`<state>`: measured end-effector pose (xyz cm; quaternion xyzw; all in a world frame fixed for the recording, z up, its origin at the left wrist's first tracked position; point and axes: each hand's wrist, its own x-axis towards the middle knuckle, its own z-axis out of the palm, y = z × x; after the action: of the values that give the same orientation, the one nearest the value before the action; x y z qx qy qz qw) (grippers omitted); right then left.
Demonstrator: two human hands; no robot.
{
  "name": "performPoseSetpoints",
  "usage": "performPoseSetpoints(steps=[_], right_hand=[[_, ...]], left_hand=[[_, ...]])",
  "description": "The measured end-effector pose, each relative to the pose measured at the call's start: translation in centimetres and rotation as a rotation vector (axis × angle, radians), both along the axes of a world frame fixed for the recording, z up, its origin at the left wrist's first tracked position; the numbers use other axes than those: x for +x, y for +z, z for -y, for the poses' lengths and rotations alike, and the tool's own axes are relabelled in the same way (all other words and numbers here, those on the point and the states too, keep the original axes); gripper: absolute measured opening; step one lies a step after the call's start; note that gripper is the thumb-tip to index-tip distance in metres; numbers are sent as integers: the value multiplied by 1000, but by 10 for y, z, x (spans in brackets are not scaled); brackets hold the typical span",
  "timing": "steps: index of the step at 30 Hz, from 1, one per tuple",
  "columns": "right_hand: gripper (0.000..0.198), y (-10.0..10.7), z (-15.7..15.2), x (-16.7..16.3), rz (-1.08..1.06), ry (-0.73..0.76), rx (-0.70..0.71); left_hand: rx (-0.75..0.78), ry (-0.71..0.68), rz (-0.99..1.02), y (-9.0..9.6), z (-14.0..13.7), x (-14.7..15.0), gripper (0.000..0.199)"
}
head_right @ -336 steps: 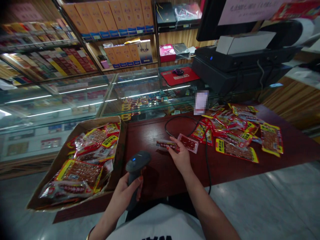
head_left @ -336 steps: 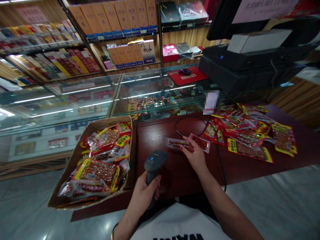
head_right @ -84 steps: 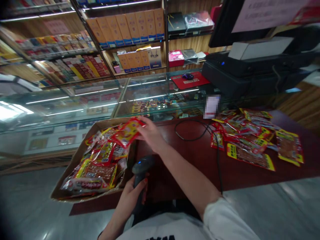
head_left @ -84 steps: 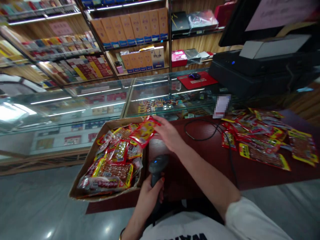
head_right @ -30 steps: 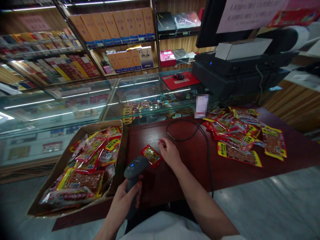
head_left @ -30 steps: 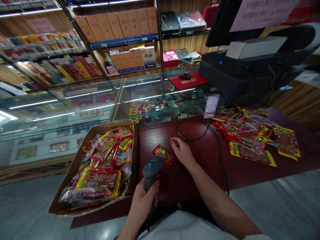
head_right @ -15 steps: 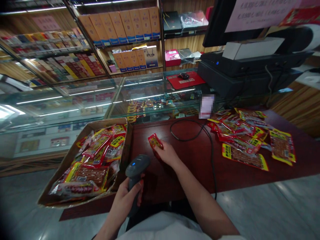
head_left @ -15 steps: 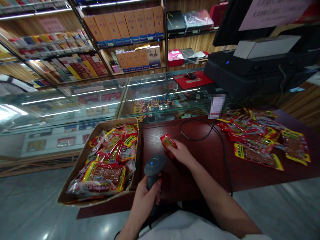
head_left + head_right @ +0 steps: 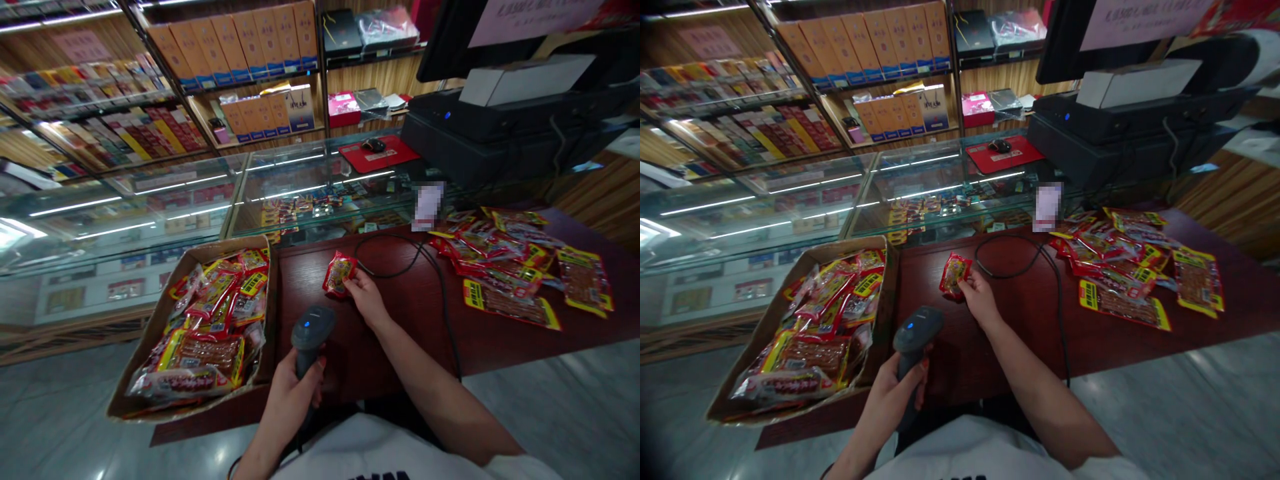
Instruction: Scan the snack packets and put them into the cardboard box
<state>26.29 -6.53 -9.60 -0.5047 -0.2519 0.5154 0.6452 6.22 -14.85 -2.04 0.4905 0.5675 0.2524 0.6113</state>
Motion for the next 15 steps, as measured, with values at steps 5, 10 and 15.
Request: performPoseSetpoints(steps=[5, 10, 15], right_hand=[[47, -5, 0, 2, 13, -18, -8], [44, -5, 0, 2, 67, -16, -29], [42, -4, 0, 1, 36, -22, 27]], left_hand=[[-14, -16, 21, -3, 1, -2, 40], [17, -13, -2, 0, 2, -1, 36], [26, -14, -5, 1, 3, -2, 32]])
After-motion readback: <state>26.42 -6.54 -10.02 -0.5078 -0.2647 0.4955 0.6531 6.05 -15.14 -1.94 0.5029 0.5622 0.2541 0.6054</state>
